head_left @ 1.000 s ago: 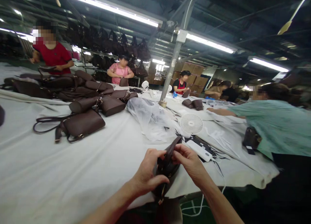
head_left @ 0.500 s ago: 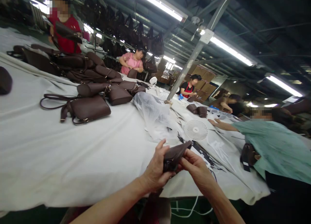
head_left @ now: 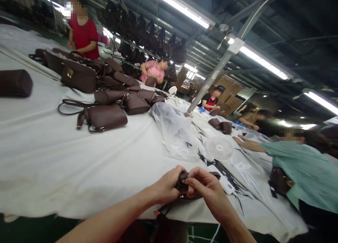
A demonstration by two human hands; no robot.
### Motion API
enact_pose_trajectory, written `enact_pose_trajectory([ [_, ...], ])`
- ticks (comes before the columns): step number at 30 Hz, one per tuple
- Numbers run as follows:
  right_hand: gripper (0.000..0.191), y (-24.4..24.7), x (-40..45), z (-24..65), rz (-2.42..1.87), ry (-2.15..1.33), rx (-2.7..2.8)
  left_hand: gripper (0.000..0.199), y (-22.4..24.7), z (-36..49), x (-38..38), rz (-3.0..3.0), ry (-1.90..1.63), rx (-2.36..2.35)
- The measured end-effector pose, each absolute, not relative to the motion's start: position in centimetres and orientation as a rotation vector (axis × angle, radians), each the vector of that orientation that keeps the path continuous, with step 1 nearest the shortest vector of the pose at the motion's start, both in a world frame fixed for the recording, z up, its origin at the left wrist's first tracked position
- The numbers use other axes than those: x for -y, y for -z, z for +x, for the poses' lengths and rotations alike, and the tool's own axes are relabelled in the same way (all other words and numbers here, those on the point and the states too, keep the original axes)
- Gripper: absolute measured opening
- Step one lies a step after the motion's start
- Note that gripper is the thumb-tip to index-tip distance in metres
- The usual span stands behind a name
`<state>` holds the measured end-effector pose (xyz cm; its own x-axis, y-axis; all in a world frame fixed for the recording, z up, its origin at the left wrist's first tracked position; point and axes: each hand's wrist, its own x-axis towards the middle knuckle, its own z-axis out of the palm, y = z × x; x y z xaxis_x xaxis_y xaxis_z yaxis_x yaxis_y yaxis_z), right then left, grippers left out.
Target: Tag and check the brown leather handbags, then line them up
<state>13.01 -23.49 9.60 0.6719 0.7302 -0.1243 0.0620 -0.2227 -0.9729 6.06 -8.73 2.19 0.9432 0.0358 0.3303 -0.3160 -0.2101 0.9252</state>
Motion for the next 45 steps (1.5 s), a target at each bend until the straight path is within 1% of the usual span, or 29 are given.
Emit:
enact_pose_trajectory([
  [3,0.037,-10.1,22.1,12.3,-1.748,-0.751,0.636,0.034,-1.9,6.1,7.9,1.713,-0.248,0.266],
  [9,0.047,-9.9,22.2,12.9,-1.822,-0.582,0.476,0.054,-0.9,6.5,9.0,1.539,-0.369,0.149],
  [11,0.047,-9.5,22.0,12.6,-1.790,-0.576,0.443,0.050,-0.4,6.6,9.7,1.519,-0.395,0.113],
  [14,0.047,-9.1,21.4,11.9,-1.723,-0.580,0.442,0.037,0.1,6.7,9.8,1.516,-0.418,0.063],
  [15,0.047,-9.2,21.2,11.8,-1.717,-0.599,0.455,0.036,0.0,6.8,9.5,1.513,-0.409,0.066],
  [16,0.047,-9.2,21.1,11.8,-1.719,-0.626,0.467,0.039,-0.1,6.8,9.0,1.503,-0.387,0.089],
  [19,0.047,-9.6,21.4,12.2,-1.742,-0.700,0.470,0.060,-0.7,6.5,7.0,1.386,-0.185,0.292],
  [21,0.046,-9.8,21.9,12.6,-1.747,-0.686,0.455,0.067,-1.1,6.3,5.9,1.216,-0.034,0.406],
  [24,0.045,-9.7,22.4,12.8,-1.741,-0.657,0.466,0.061,-0.9,6.1,5.5,1.040,0.036,0.384],
  [29,0.045,-9.6,22.3,12.8,-1.767,-0.649,0.501,0.055,-0.6,6.4,6.8,1.004,-0.014,0.316],
  [37,0.044,-9.5,22.7,12.9,-1.673,-0.701,0.456,0.034,-2.8,6.1,8.2,1.280,-0.115,0.133],
  [40,0.042,-9.0,22.9,12.8,-1.610,-0.701,0.417,0.027,-2.8,6.2,8.7,1.354,-0.161,0.102],
  [42,0.042,-8.7,23.0,12.8,-1.577,-0.684,0.399,0.027,-2.2,6.3,8.3,1.340,-0.152,0.124],
  [43,0.042,-8.7,22.9,12.9,-1.575,-0.669,0.398,0.031,-1.9,6.2,8.0,1.311,-0.128,0.158],
  [45,0.043,-8.6,22.6,13.0,-1.604,-0.631,0.419,0.043,-1.1,6.1,7.3,1.253,-0.072,0.252],
])
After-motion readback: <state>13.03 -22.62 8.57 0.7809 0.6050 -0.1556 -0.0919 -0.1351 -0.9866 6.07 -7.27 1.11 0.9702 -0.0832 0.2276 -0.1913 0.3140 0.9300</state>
